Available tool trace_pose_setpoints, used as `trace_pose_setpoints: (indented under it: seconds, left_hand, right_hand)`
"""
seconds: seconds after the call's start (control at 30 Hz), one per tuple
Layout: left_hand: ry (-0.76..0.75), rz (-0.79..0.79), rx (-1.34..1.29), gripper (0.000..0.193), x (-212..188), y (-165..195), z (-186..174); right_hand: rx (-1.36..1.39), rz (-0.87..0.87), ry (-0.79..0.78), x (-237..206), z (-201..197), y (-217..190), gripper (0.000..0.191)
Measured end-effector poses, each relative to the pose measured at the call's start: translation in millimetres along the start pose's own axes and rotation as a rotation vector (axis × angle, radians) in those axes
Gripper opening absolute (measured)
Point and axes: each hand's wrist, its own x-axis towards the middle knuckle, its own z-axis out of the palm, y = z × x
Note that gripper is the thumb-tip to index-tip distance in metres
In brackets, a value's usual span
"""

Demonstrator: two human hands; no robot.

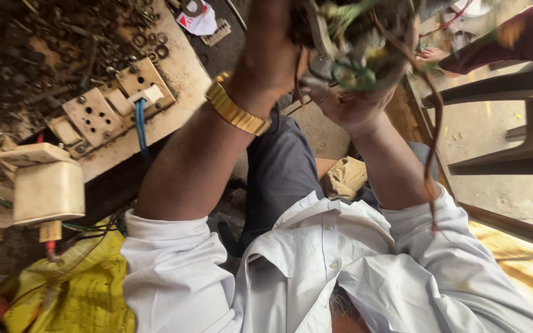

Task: The person holds a cylindrical electrical component and uses a screwdriver to adjust internal parts. They then use a hammer to tap the component and continue to manipulate the wires and internal structure by hand.

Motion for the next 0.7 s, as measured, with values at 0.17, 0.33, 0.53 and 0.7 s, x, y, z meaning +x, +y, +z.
trace_pose_setpoints:
  seconds: [0.17,0.33,0.53,0.7]
  left_hand:
    - [-0.075,0.103,-0.030,0.041,4.9,8.5,12.1]
    - [-0.123,-0.263,-0.172,0.036,0.0,7.6,26.9]
    - [-0.248,-0.348,-0.300,0.073,14.1,26.1,37.8]
    - [-0.523,-0.428,0.056,0.101,21.2,57.7,25.6]
  right_hand:
    - [-0.167,-0.009,-0.106,17.0,-9.1,10.2,0.096]
    - [-0.063,0.078,-0.107,39.8,-13.2,22.2,0.090]
    - [0.337,0.450,0.189,61.2,-30.7,39.2,0.084]
    - [0.372,0.633,0.035,54.2,-93.6,33.3,0.078]
